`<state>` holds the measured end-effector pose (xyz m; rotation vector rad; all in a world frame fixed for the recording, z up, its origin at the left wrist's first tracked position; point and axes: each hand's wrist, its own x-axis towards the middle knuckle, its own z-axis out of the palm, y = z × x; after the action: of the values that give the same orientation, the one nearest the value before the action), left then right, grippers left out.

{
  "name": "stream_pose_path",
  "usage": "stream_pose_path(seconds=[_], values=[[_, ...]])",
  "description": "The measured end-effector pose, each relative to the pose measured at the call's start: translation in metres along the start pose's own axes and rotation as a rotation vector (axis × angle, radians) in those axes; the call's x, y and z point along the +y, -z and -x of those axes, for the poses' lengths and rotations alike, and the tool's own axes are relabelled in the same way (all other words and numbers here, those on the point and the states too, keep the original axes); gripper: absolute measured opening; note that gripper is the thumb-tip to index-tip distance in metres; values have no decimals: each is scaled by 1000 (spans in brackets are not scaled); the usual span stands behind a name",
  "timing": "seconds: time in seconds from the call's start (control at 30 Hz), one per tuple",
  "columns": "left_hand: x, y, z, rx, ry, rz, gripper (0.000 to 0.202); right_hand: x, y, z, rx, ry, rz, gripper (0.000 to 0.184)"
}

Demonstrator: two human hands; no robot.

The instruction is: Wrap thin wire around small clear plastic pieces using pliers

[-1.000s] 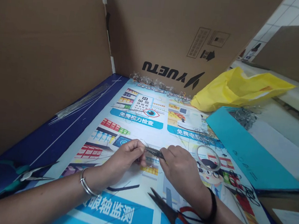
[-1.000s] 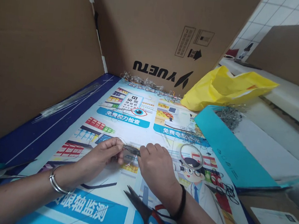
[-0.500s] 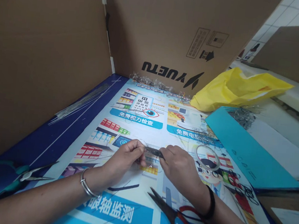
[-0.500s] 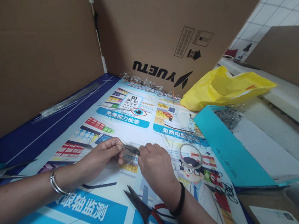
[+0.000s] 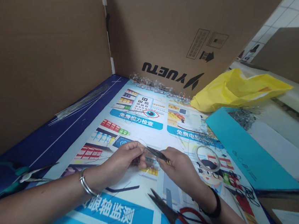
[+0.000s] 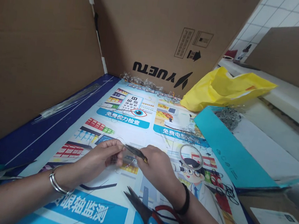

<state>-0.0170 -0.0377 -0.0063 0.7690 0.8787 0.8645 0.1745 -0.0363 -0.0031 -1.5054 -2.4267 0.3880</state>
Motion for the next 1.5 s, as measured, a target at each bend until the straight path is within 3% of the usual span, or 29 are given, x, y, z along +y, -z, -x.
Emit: stream_pose_path(seconds=[0.23, 0.7, 1.17, 1.4, 1.5], values=[[-3, -2, 0, 25, -79, -42, 22, -7, 3, 5, 112, 52, 259, 13], [-9, -3, 1, 33, -126, -49, 17, -6, -3, 7, 214, 71, 301, 8], [-12, 0, -2, 17, -150, -108, 15, -7, 4, 4, 101, 31, 266, 9], [-5, 3, -2, -45, -40, -48, 17, -5, 5, 1, -21, -32, 163, 14], [-3, 4, -3, -34, -28, 5, 16, 0, 8, -1, 10, -32, 108, 18]])
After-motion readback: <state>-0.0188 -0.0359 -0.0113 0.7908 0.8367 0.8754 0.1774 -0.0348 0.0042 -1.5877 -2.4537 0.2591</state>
